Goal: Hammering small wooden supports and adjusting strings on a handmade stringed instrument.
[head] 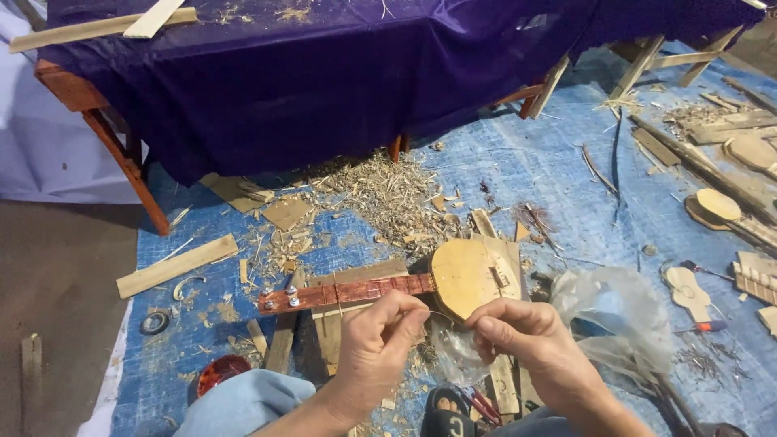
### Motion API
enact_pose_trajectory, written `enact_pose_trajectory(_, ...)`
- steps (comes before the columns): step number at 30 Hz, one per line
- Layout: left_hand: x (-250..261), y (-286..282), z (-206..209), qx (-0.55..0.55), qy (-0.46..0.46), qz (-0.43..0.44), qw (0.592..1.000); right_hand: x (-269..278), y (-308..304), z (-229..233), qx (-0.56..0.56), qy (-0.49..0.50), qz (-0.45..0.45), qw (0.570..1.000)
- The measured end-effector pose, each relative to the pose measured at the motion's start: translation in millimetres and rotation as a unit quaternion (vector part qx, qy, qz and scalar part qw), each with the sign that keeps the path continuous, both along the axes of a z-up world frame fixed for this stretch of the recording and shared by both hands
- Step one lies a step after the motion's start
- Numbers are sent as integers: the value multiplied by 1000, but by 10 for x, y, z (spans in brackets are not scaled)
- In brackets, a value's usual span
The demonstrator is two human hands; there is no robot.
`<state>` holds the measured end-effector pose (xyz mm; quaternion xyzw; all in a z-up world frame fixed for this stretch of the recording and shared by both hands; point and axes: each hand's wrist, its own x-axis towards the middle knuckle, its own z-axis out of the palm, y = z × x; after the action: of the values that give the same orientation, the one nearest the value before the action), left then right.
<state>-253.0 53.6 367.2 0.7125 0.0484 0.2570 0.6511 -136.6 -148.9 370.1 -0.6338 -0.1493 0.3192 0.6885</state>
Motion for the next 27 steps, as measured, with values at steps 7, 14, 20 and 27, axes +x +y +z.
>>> enact_pose_trajectory(7,15,-36,-94,-42,-58,-26,997,27,5,-58,-10,65,-43,997)
enact_pose_trajectory(14,18,-146,-93,-46,-79,27,995,-49,33,-23,28,84,-3,996)
enact_pose_trajectory(20,22,-167,-102,-69,-52,-31,996,-86,76,-4,53,-18,-37,998)
enact_pose_trajectory(27,56,-121,138,-7,29,-91,995,-95,144,143,-33,-355,-23,934)
